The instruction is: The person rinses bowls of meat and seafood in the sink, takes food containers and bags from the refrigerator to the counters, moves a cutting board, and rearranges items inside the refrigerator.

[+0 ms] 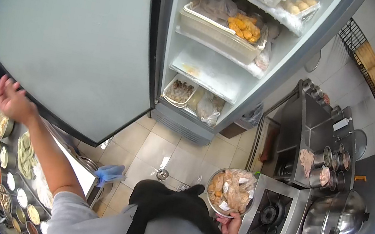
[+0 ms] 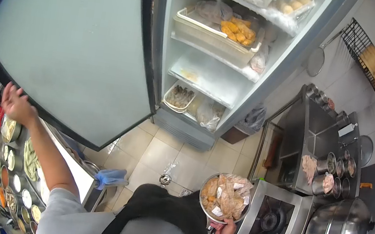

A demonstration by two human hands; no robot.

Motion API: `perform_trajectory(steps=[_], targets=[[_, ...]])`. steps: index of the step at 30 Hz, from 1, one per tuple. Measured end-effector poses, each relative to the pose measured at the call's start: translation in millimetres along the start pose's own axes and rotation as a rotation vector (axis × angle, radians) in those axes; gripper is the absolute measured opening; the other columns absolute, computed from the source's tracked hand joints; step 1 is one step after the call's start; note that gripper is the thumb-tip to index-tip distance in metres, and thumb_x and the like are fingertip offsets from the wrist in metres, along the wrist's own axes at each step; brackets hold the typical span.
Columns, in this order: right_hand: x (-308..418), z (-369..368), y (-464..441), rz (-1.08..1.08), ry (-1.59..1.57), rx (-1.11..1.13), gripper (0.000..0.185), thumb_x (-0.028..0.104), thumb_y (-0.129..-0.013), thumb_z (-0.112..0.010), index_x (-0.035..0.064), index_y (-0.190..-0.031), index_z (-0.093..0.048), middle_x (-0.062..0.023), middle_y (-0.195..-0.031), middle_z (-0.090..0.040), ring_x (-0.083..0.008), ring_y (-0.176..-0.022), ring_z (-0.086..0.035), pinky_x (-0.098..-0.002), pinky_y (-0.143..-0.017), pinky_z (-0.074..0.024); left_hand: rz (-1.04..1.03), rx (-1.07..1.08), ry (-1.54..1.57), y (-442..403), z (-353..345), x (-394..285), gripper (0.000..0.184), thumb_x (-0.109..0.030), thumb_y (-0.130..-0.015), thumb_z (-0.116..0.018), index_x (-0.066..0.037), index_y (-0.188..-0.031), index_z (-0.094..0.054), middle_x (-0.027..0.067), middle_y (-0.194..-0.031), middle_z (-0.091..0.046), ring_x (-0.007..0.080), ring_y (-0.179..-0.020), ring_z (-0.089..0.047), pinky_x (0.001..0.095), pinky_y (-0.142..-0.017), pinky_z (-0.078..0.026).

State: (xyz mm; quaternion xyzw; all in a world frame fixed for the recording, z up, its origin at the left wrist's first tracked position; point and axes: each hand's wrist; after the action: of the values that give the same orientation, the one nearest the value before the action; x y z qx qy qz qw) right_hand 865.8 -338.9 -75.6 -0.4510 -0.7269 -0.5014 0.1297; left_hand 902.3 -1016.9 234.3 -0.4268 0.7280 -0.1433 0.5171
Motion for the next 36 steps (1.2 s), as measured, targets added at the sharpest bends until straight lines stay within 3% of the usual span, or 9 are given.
perform_trajectory(steps=[4, 7, 9, 17, 23, 29, 32, 34, 36], targets=[[-10, -32, 22, 0.075, 0.038, -0.027, 0.053, 0.011, -0.075, -0.048, -0.0177, -0.119, -0.041, -0.0282, -0.099, -0.062, -0.0372, -0.068, -0.067, -0.0393, -0.048, -0.0606, 0.120, 0.030, -0.074, -72, 44, 40, 0.028, -0.020, -0.089, -0.055, -0.001, -0.110, -0.059, 0.0073, -0.100, -0.067, 0.0061, -0.047, -0.049, 0.0165, -0.038, -0.032], [-19, -36, 25, 0.113, 0.084, -0.025, 0.053, 0.011, -0.076, -0.049, -0.0181, -0.120, -0.040, -0.0281, -0.099, -0.061, -0.0367, -0.067, -0.067, -0.0400, -0.048, -0.0605, 0.577, 0.507, 0.035, -97, 56, 93, 0.050, -0.048, -0.094, -0.043, -0.005, -0.117, -0.056, 0.0056, -0.109, -0.063, 0.0053, -0.044, -0.038, 0.0174, -0.037, -0.024], [-21, -38, 31, 0.100, 0.103, 0.005, 0.054, 0.011, -0.076, -0.049, -0.0183, -0.120, -0.040, -0.0279, -0.098, -0.062, -0.0360, -0.067, -0.067, -0.0401, -0.048, -0.0604, 0.625, 0.551, 0.173, -98, 60, 99, 0.053, -0.053, -0.093, -0.044, -0.007, -0.117, -0.055, 0.0036, -0.114, -0.060, 0.0046, -0.046, -0.036, 0.0184, -0.039, -0.024], [-30, -6, 66, 0.094, 0.073, 0.085, 0.050, 0.010, -0.076, -0.049, -0.0159, -0.118, -0.043, -0.0270, -0.097, -0.063, -0.0343, -0.067, -0.068, -0.0412, -0.049, -0.0606, 0.381, 0.747, -0.078, -83, 102, 40, 0.052, -0.046, -0.091, -0.055, 0.002, -0.111, -0.060, 0.0022, -0.088, -0.060, 0.0024, -0.043, -0.032, 0.0198, -0.038, -0.021], [-39, 56, 100, 0.039, 0.088, 0.056, 0.050, 0.008, -0.076, -0.050, -0.0122, -0.121, -0.041, -0.0256, -0.097, -0.062, -0.0328, -0.066, -0.067, -0.0400, -0.046, -0.0603, 0.450, 1.006, 0.216, -38, 134, -36, 0.048, -0.034, -0.090, -0.058, 0.006, -0.117, -0.054, 0.0048, -0.090, -0.059, 0.0022, -0.048, -0.039, 0.0151, -0.041, -0.027], [-59, 96, 143, 0.124, 0.196, 0.007, 0.036, 0.013, -0.080, -0.047, -0.0171, -0.099, -0.051, -0.0235, -0.082, -0.063, -0.0341, -0.063, -0.067, -0.0400, -0.047, -0.0598, 0.291, 1.179, 0.418, 56, 72, -181, 0.056, -0.020, -0.073, -0.077, 0.001, -0.119, -0.053, 0.0019, -0.090, -0.059, 0.0087, -0.070, -0.056, 0.0210, -0.063, -0.046], [-75, 139, 136, -0.003, 0.375, -0.004, 0.030, 0.014, -0.078, -0.048, -0.0128, -0.090, -0.053, -0.0218, -0.083, -0.062, -0.0333, -0.062, -0.065, -0.0416, -0.053, -0.0591, 0.247, 1.228, 0.435, 121, 36, -218, 0.064, -0.035, -0.065, -0.085, 0.000, -0.109, -0.055, 0.0010, -0.087, -0.054, 0.0104, -0.074, -0.052, 0.0254, -0.063, -0.048], [-79, 130, 144, 0.005, 0.358, -0.051, 0.032, 0.017, -0.078, -0.047, -0.0097, -0.095, -0.053, -0.0199, -0.074, -0.062, -0.0295, -0.054, -0.065, -0.0329, -0.037, -0.0471, 0.288, 1.353, 0.566, 162, 13, -239, 0.075, -0.043, -0.061, -0.086, 0.001, -0.112, -0.053, 0.0030, -0.092, -0.053, 0.0111, -0.078, -0.051, 0.0255, -0.065, -0.046], [-75, 109, 155, 0.030, 0.401, -0.051, 0.029, 0.018, -0.078, -0.049, -0.0073, -0.093, -0.053, -0.0182, -0.070, -0.063, -0.0266, -0.052, -0.065, -0.0295, -0.035, -0.0436, 0.332, 1.418, 0.697, 202, -11, -254, 0.068, -0.033, -0.068, -0.084, 0.001, -0.116, -0.049, -0.0001, -0.093, -0.049, 0.0036, -0.067, -0.045, 0.0195, -0.059, -0.042]])
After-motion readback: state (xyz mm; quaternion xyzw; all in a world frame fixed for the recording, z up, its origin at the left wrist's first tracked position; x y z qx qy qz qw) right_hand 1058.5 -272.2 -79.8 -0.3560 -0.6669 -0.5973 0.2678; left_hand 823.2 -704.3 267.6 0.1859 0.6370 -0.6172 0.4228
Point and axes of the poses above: each hand's wrist, its own y-axis away from the middle knuckle, its own z-axis out of the back of the hand, x = y × z
